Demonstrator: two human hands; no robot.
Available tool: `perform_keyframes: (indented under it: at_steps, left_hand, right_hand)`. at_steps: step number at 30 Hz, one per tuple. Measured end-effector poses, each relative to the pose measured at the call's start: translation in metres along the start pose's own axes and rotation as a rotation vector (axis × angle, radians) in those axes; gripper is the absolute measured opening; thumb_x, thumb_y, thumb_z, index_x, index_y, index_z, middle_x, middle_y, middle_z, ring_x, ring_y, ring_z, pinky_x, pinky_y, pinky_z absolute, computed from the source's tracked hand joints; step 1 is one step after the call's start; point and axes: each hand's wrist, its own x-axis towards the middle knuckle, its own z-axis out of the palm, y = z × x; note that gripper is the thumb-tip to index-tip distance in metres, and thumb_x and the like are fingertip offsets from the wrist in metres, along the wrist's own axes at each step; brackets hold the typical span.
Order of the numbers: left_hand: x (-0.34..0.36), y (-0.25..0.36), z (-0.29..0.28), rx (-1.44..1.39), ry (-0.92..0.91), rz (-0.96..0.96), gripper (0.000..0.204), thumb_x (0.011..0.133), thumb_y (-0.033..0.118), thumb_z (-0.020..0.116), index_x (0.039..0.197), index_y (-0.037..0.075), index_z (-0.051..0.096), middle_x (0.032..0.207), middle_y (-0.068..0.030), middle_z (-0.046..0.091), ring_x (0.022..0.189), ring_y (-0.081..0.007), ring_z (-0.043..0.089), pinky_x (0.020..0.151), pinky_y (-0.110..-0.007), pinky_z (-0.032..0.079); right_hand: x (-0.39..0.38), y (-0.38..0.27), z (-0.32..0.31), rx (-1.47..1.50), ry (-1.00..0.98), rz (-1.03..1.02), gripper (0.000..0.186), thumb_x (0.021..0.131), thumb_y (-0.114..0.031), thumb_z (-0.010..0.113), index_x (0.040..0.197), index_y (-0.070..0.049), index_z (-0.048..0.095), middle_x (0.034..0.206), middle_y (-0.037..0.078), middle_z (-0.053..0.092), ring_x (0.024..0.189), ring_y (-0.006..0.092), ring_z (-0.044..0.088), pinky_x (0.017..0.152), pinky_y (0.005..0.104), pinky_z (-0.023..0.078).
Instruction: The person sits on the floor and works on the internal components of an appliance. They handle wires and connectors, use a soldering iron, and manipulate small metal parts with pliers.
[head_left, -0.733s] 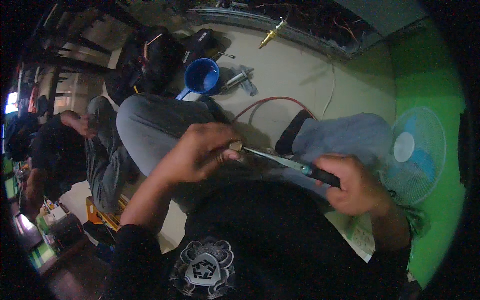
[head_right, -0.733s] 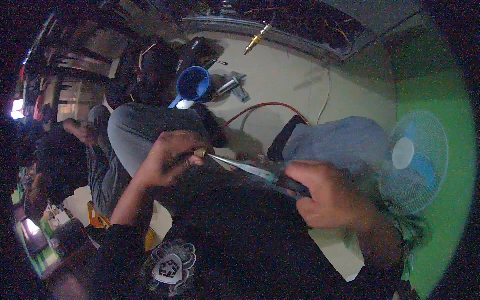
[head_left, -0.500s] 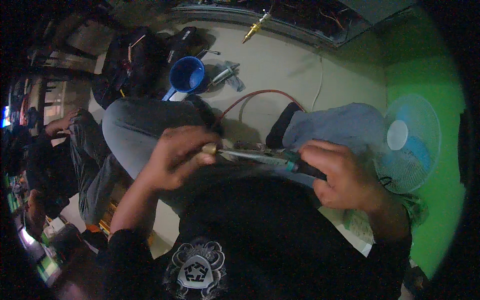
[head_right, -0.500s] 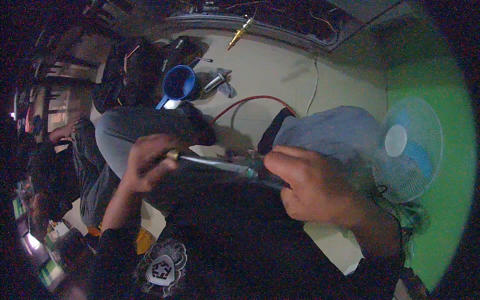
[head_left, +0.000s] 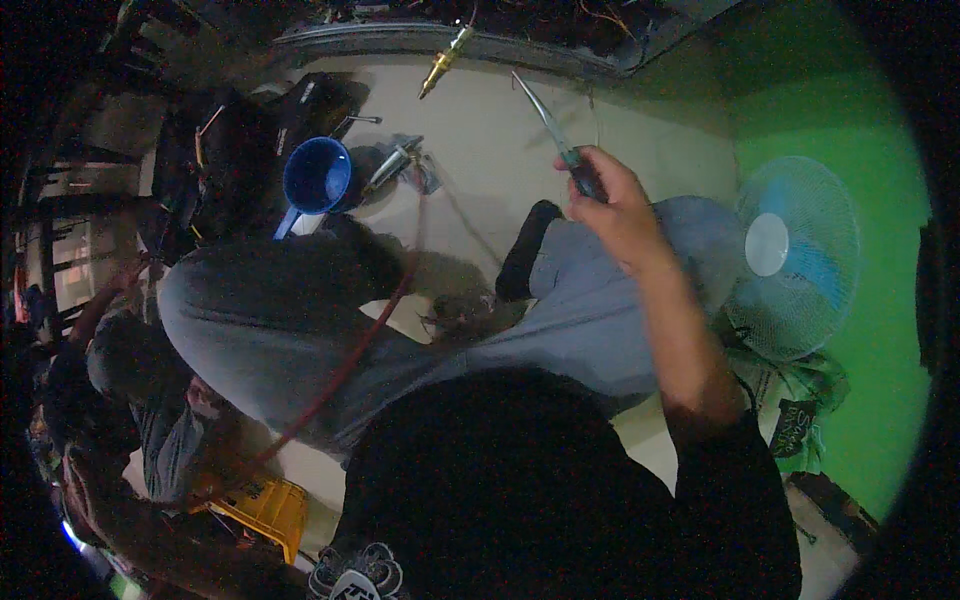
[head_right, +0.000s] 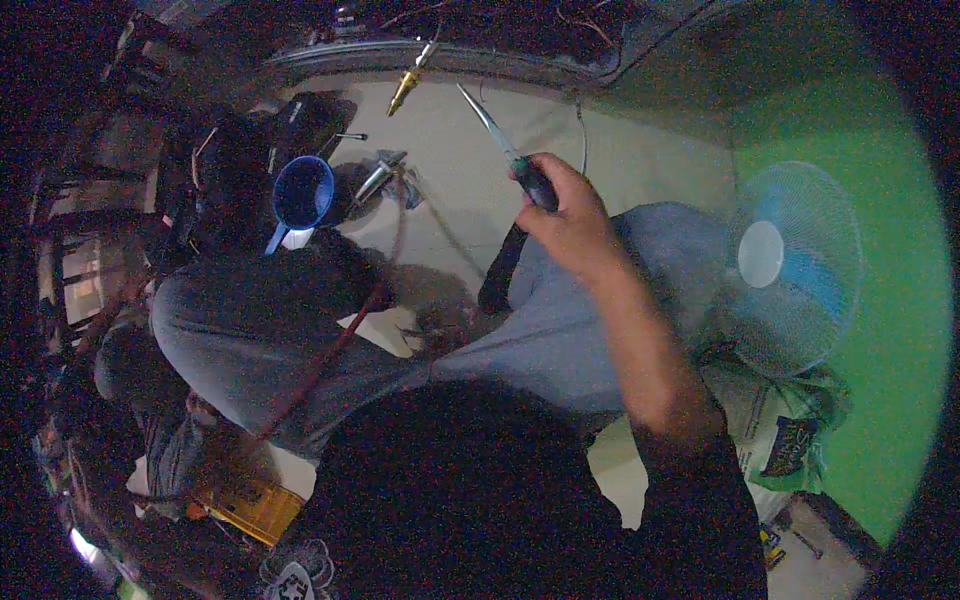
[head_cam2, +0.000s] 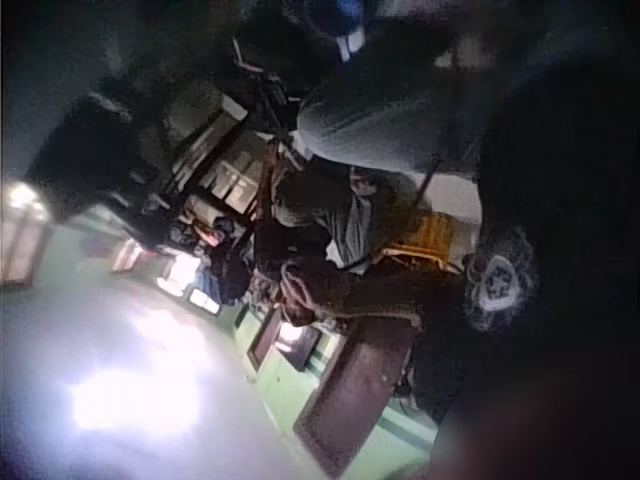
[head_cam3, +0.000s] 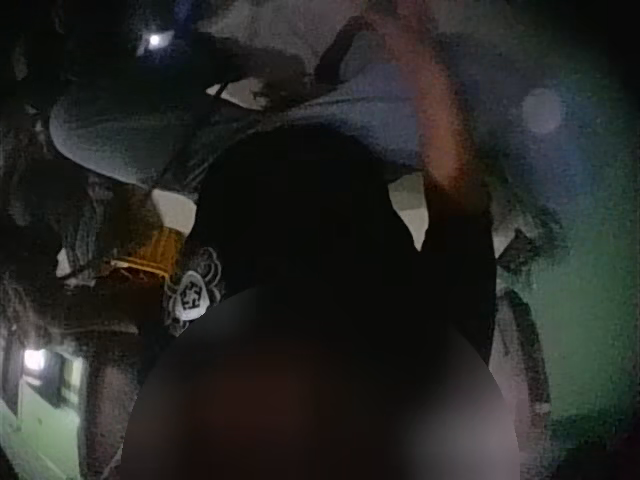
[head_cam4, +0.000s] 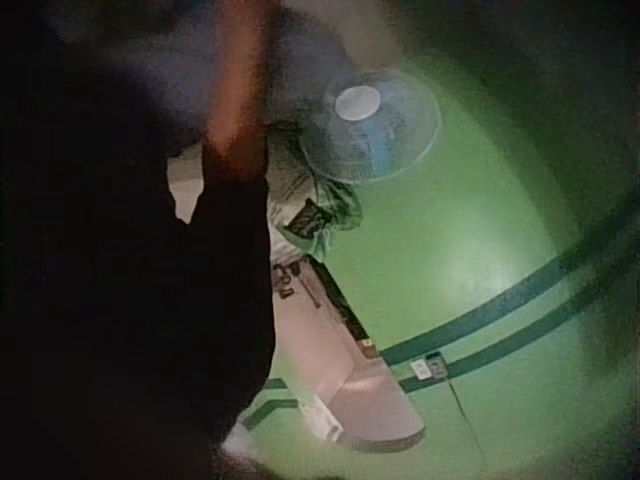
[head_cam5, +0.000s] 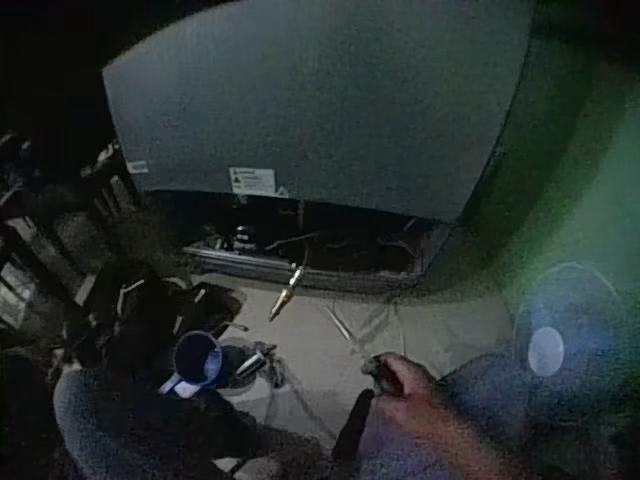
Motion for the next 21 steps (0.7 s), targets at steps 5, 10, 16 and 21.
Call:
perform_keyframes:
  at_steps: [5, 10, 16, 21]
  left_hand:
    - [0.012, 0.013, -0.063, 0.285, 0.067, -0.126, 0.030, 0.095, 0.026, 0.066, 0.115, 0.004, 0.064, 0.087, 0.0012, 0.060, 0.066, -0.0059, 0.047, 0.058, -0.022, 0.038]
    - [0.028, 0.014, -0.110, 0.522, -0.052, -0.246, 0.032, 0.095, 0.028, 0.068, 0.117, 0.005, 0.064, 0.087, 0.0030, 0.059, 0.066, -0.0045, 0.045, 0.058, -0.022, 0.036]
    - [0.021, 0.006, -0.145, 0.615, -0.279, -0.332, 0.031, 0.094, 0.028, 0.069, 0.113, 0.004, 0.064, 0.094, 0.0018, 0.058, 0.075, -0.0060, 0.049, 0.064, -0.024, 0.039]
    - [0.014, -0.007, -0.168, 0.762, -0.472, -0.486, 0.028, 0.090, 0.024, 0.073, 0.104, 0.001, 0.065, 0.089, -0.0013, 0.061, 0.077, -0.0111, 0.054, 0.069, -0.030, 0.044]
  right_hand:
    - [0.019, 0.004, 0.001, 0.349, 0.056, 0.287, 0.024, 0.083, -0.007, 0.066, 0.104, -0.009, 0.055, 0.084, 0.002, 0.058, 0.070, 0.0145, 0.057, 0.059, 0.0334, 0.051]
    - [0.039, 0.029, 0.131, 0.397, -0.008, 0.772, 0.030, 0.088, -0.023, 0.074, 0.108, -0.010, 0.056, 0.081, 0.004, 0.057, 0.064, 0.0177, 0.054, 0.058, 0.0376, 0.054]
    - [0.050, 0.021, 0.267, 0.753, -0.490, 0.741, 0.043, 0.088, -0.033, 0.077, 0.112, 0.000, 0.064, 0.095, 0.012, 0.070, 0.080, 0.0233, 0.070, 0.068, 0.0426, 0.059]
    - [0.106, 0.011, 0.290, 0.375, -0.570, 0.561, 0.044, 0.078, -0.023, 0.083, 0.109, 0.000, 0.064, 0.095, 0.011, 0.070, 0.088, 0.0219, 0.068, 0.080, 0.0392, 0.054]
